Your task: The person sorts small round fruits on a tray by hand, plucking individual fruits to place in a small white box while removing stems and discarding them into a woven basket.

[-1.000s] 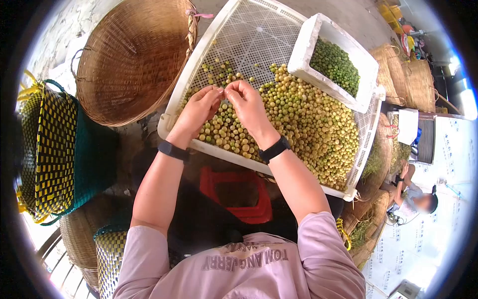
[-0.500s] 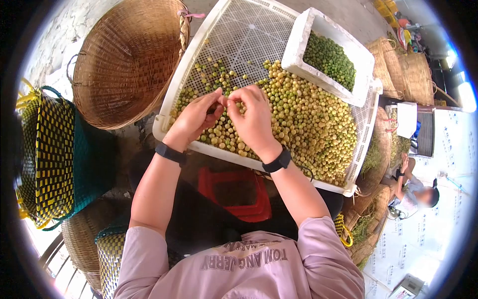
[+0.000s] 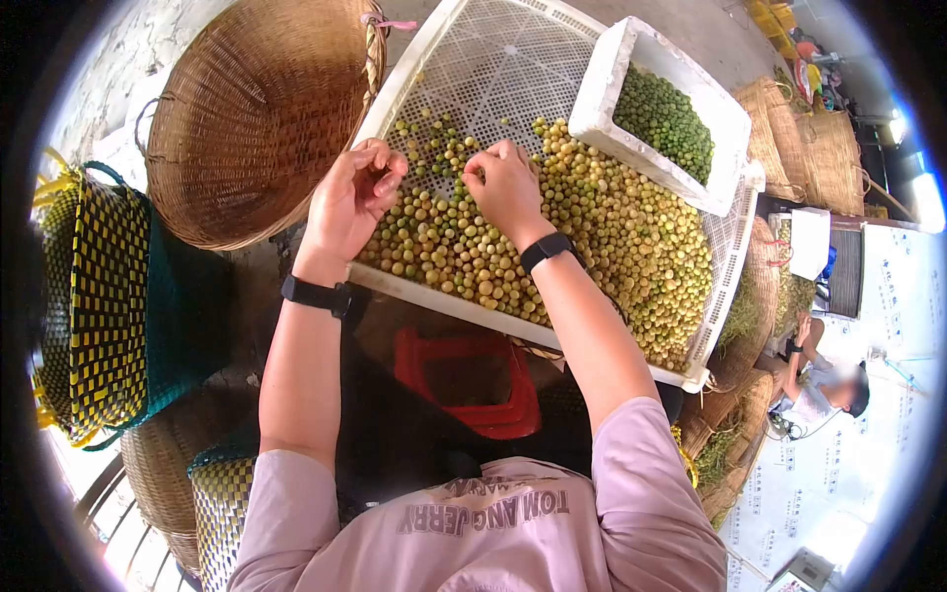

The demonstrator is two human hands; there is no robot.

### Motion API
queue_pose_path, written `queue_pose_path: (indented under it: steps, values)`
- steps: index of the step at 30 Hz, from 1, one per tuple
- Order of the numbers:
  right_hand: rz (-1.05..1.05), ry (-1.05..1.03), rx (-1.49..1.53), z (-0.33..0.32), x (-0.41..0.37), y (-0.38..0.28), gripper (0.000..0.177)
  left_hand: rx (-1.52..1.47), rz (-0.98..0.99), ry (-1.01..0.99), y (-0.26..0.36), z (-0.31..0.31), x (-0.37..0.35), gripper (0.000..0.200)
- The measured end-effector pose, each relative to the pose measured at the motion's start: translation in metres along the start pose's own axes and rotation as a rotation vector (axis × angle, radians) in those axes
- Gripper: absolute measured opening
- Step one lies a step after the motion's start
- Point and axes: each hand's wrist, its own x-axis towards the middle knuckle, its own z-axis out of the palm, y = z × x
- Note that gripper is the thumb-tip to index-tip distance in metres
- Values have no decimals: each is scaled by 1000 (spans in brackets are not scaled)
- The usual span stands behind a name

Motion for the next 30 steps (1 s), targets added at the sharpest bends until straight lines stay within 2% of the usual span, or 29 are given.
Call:
queue_pose_path:
  steps: [1,4,5,7,9,11,13,14,16,17,18,19,21,22,26,30]
  values:
    - [0,-1,1,2,1,1,8,1,-1,1,-3,-2,1,13]
    - [-51,33,43,3,1,-2,12,340,-13,44,-7,-2,1,20]
    - [-22,48,155,1,-1,-4,12,339,-11,46,-9,0,2,20]
    - [6,62,266,-8,-7,-17,12,528,-197,150,-18,3,4,22]
    - [111,75,555,-19,-13,-34,8,605,-204,161,-25,6,5,20]
    - [96,126,624,-21,-20,-46,6,746,-247,143,-29,12,3,20]
    - [-118,259,395,-27,-23,-59,11,701,-190,122,-33,12,3,20]
    - [-185,317,280,-31,-24,-65,13,565,-196,139,-34,12,3,20]
    - [-216,291,318,-34,-27,-69,13,359,-237,179,-31,12,3,21]
    - [-250,263,359,-36,-28,-71,13,359,-237,178,-29,12,3,21]
    - [-86,172,574,-39,-30,-72,9,368,-256,152,-27,12,2,22]
    - [-85,173,573,-40,-29,-70,9,376,-276,124,-25,12,1,24]
    - [46,-3,892,-41,-27,-66,6,368,-294,105,-29,8,1,27]
    - [80,-57,949,-40,-29,-66,8,361,-314,88,-30,6,2,31]
    - [117,-34,929,-39,-34,-60,9,398,-323,108,-30,9,0,31]
    - [131,38,876,-38,-35,-61,10,266,-327,75,-27,7,-1,21]
